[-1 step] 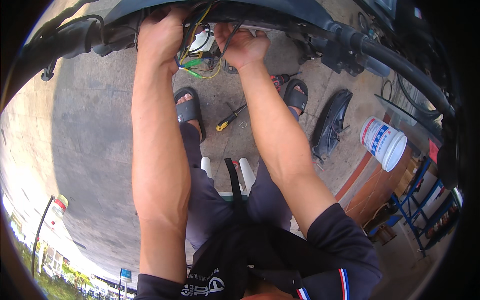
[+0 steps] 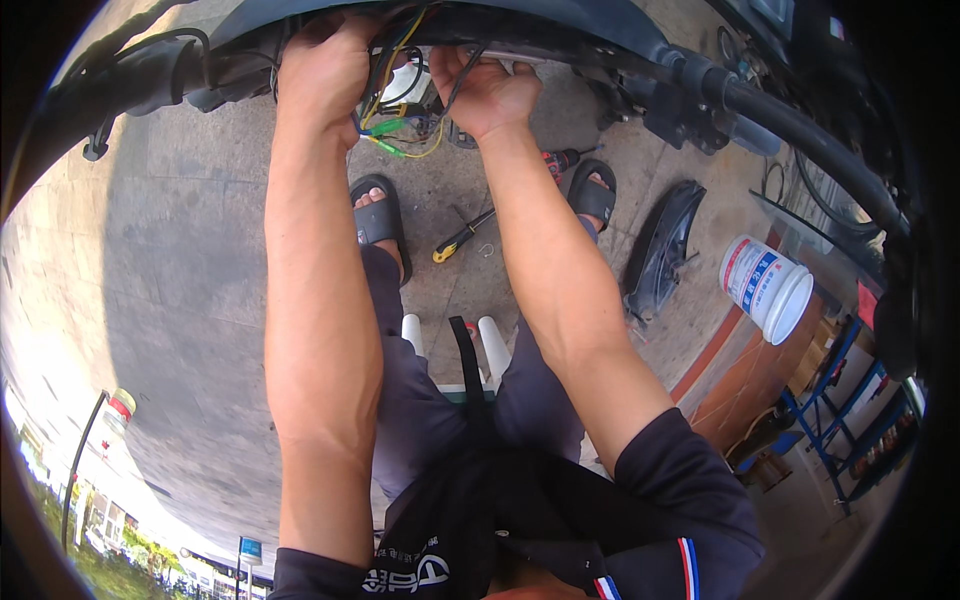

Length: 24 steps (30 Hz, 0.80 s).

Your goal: The person works on a motorcycle's handlebar wiring harness, using a spring-loaded tool to strip and connect wires. They separate and join multiple colored wires, then tuck the bundle back under the handlebar cover.

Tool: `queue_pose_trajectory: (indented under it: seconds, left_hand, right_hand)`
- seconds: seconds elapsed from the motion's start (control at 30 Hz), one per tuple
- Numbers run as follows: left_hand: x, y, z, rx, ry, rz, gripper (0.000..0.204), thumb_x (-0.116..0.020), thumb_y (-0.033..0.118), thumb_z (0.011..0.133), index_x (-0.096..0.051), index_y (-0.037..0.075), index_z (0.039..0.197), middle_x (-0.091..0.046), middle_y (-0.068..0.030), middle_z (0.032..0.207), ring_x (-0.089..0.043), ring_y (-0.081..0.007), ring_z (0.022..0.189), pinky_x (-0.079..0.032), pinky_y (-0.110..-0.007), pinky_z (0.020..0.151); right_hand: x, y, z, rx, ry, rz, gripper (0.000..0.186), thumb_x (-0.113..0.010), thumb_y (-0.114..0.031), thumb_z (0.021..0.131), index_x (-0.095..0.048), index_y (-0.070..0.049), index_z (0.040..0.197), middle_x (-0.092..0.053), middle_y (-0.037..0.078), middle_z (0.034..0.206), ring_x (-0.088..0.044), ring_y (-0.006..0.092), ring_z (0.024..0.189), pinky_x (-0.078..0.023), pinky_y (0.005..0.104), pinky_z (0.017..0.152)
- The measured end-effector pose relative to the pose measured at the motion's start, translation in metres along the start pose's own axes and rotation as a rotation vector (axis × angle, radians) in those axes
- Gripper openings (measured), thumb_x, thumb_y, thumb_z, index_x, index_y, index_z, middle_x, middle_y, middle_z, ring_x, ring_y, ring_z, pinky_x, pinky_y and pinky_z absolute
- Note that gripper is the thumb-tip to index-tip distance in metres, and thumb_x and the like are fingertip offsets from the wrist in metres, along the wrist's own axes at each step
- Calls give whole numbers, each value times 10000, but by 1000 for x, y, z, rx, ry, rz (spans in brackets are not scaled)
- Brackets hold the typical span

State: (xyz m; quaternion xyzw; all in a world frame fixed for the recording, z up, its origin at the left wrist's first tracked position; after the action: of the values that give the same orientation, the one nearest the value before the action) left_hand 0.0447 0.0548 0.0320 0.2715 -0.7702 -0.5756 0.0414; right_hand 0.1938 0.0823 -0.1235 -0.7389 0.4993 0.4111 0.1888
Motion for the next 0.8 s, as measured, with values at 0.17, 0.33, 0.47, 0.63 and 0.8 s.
queue_pose_trajectory:
  seconds: [0.17,0.33,0.47,0.63,0.8]
  left_hand:
    - [-2,3,-4,-37,4,37,293,-602,67,944,-631,-6,1226,-671,-104,1154,-630,-200,1029,-507,-333,869]
    - [-2,2,-3,-39,-15,13,287,-587,53,951,-629,-19,1226,-671,-114,1163,-631,-209,1051,-508,-335,892]
    - [0,1,-3,-35,1,-15,293,-575,31,941,-627,-29,1223,-671,-122,1165,-634,-216,1050,-512,-339,897]
    - [5,-4,0,-25,14,11,287,-578,18,933,-637,-24,1211,-682,-119,1127,-644,-210,1017,-518,-330,877]
    - [18,-10,5,127,-56,66,269,-569,84,966,-630,-78,1172,-703,-178,1022,-705,-196,726,-594,-277,609]
  right_hand:
    - [-3,7,-2,77,193,-98,720,-321,-618,963,-584,4,1213,-676,156,1101,-624,356,1099,-515,522,1008]
    - [-1,19,-11,45,34,-46,757,-272,-641,976,-564,21,1199,-674,182,1092,-630,358,1088,-535,528,976]
    - [0,16,-9,24,106,-44,773,-223,-652,981,-577,13,1152,-673,194,1101,-640,349,1072,-554,536,930]
    - [-11,20,-18,100,113,-2,633,-288,-533,1022,-573,-9,1232,-666,185,1177,-620,337,1110,-504,498,979]
    - [-23,31,-34,132,70,78,661,-197,-560,1024,-517,-30,1256,-655,160,1135,-600,312,1076,-478,489,969]
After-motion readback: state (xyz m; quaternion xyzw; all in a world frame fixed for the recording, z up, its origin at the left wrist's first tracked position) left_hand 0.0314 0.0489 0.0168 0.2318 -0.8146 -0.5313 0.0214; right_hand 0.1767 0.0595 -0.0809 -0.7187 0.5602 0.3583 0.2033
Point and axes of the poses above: each hand's wrist, its own z-axis towards the middle knuckle, its own x-axis out of the back of the hand, y = z × x, the point moved 3 cm from there along z, towards the middle knuckle
